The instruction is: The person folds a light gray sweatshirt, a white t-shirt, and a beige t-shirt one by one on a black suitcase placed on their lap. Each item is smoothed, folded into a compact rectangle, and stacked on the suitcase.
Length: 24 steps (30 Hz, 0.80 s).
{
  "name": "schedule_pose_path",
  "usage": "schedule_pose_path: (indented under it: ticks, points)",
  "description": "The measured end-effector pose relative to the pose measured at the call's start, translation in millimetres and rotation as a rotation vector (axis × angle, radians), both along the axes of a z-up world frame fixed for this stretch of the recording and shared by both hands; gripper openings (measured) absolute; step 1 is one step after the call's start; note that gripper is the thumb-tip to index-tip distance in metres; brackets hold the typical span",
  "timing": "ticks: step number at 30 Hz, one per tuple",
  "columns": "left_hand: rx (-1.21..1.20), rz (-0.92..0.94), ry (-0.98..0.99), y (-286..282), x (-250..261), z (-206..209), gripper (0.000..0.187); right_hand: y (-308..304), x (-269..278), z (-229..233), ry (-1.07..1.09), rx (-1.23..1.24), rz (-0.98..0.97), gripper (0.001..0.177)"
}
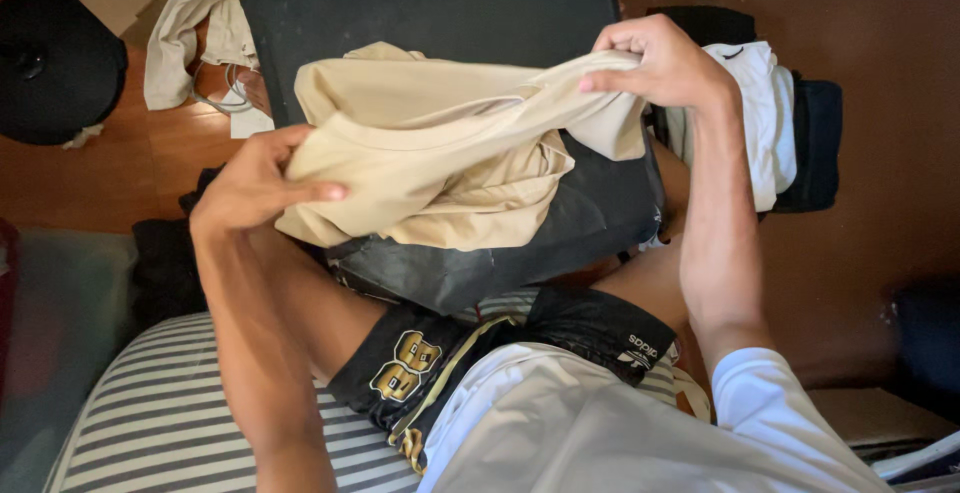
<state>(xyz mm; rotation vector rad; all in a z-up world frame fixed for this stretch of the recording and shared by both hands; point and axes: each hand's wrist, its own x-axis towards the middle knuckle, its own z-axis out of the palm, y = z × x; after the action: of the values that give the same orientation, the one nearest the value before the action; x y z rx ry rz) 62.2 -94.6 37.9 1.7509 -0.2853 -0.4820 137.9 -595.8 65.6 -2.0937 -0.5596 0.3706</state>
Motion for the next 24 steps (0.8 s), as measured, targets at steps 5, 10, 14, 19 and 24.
schedule_pose_path:
  ticks: [5, 10, 14, 19, 24]
  points:
    - [0.561, 0.093, -0.332, 6, 20, 16, 0.027, 4, 0, 10, -0.023, 0.021, -0.096, 0.023]
    - [0.273, 0.302, -0.262, 11, 14, 38, 0.027, -9, -1, 26, -0.152, -0.214, -0.078, 0.024]
    - [0.264, 0.124, -0.244, 9, -3, 54, 0.026, -29, 2, 13, -0.302, -0.331, -0.344, 0.012]
    - [0.580, 0.126, -0.299, 3, 39, 37, 0.029, -41, 28, -42, -0.117, 0.323, -0.358, 0.017]
    - [0.094, 0.245, -0.258, -44, 140, -43, 0.030, -56, 65, -89, 0.157, 1.080, -0.660, 0.026]
